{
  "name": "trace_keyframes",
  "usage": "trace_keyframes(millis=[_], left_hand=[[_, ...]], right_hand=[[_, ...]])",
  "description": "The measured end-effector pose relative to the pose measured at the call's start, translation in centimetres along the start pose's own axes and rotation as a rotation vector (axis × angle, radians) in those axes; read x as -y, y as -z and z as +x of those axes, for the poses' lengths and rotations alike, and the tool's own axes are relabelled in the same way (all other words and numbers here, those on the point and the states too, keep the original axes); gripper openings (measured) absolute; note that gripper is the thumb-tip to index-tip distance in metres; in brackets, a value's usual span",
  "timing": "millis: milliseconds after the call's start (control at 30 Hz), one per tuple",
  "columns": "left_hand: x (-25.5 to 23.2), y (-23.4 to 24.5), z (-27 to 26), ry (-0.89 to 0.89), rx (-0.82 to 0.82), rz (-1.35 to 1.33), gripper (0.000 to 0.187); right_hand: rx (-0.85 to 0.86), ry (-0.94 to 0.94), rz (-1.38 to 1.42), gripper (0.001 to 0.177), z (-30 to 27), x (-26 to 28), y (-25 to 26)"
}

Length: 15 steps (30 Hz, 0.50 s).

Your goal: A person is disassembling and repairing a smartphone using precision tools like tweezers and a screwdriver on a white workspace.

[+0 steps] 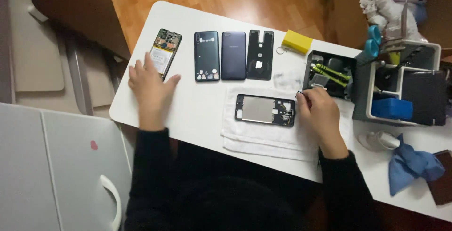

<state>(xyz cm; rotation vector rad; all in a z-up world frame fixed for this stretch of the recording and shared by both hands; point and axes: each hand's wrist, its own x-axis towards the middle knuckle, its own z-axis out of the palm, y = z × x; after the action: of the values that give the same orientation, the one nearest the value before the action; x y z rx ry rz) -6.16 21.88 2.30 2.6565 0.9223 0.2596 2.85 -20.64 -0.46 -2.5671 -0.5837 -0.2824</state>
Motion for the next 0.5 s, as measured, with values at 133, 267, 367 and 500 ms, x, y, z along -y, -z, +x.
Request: trace_keyframes(millis=[133,267,367,500], left_hand=[[0.7,1.9,-0.5,0.028,0.026,-0.098,0.085],[1.2,1.5,0.6,0.051,-0.005,-0.203,0.086],[0.6,2.6,0.4,0.086,0.017,-0.246,0.091],[2.4,1.0,0.6,-0.003,-0.010,-0.221,0.082]], right_hand=[[0.031,0.001,-0.088,0.023,-0.1,1.2,0.9],[-0.007,-0.076,-0.055,0.025,-0.1,1.0,1.4],[0.024,-0.139,-0.019,0.028,0.0,1.7,2.2],[0.048,-0.163,0.022,0.033,0.2,1.9,2.4]])
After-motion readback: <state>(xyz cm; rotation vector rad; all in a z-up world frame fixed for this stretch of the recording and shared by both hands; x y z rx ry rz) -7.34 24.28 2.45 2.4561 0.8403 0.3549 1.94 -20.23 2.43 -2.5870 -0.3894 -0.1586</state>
